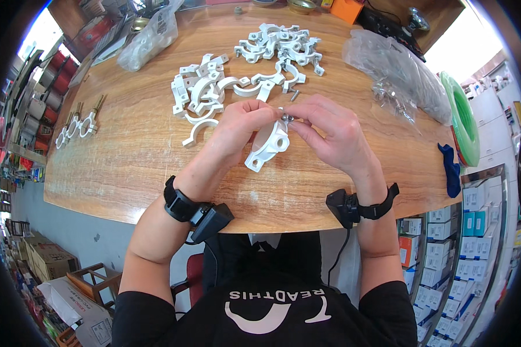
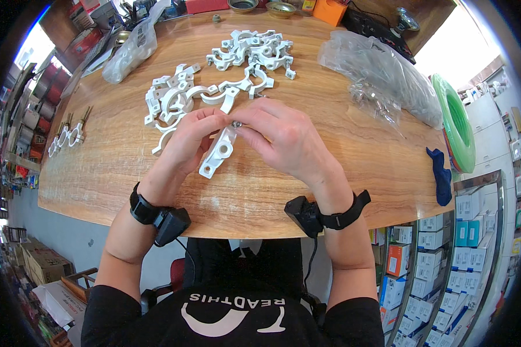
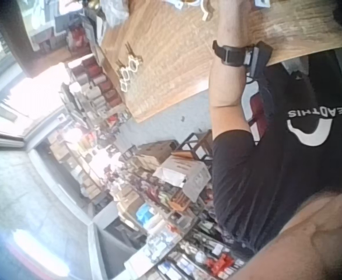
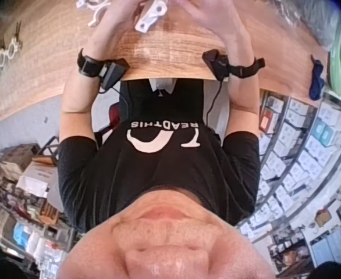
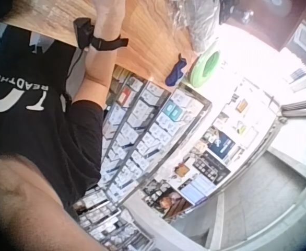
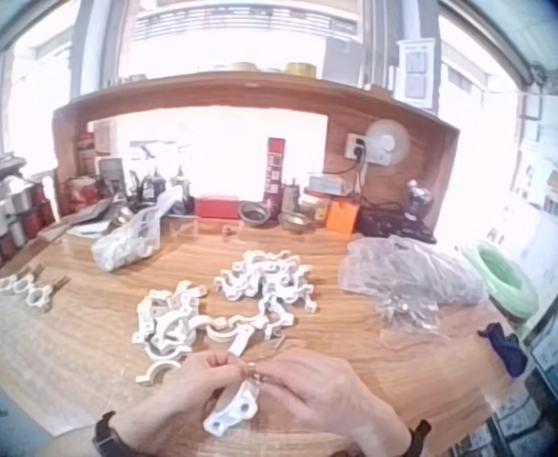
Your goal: Assembling white plastic pipe clamps by inserting bolts and nuts by hand.
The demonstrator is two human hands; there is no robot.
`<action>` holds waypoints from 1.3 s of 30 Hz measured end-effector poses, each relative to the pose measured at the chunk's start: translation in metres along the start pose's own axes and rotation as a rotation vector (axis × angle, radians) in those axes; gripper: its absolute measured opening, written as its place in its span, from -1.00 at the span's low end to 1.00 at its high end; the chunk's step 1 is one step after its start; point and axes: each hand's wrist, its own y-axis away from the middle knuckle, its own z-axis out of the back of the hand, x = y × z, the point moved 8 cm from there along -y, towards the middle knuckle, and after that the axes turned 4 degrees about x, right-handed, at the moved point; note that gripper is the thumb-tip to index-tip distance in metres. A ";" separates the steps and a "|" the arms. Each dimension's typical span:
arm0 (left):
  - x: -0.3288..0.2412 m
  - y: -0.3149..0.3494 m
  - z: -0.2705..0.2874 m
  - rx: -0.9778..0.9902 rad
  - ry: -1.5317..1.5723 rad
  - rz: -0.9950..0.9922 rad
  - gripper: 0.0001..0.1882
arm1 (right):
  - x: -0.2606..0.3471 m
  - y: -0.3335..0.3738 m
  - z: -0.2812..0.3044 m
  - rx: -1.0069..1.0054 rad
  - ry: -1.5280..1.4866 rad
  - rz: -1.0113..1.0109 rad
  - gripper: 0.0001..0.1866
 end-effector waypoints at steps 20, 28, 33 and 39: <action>-0.007 0.004 -0.008 0.011 0.066 -0.033 -0.87 | 0.001 -0.001 0.007 -0.068 0.004 0.032 -0.86; -0.007 0.003 -0.005 0.001 0.063 -0.072 -0.85 | 0.000 -0.002 0.009 -0.080 0.033 -0.005 -0.85; -0.010 0.003 -0.009 -0.009 0.053 -0.065 -0.87 | -0.002 0.000 0.006 -0.042 0.062 0.077 -0.84; -0.009 0.003 -0.007 0.035 0.022 -0.078 -0.88 | 0.005 -0.002 0.006 -0.067 0.041 0.108 -0.83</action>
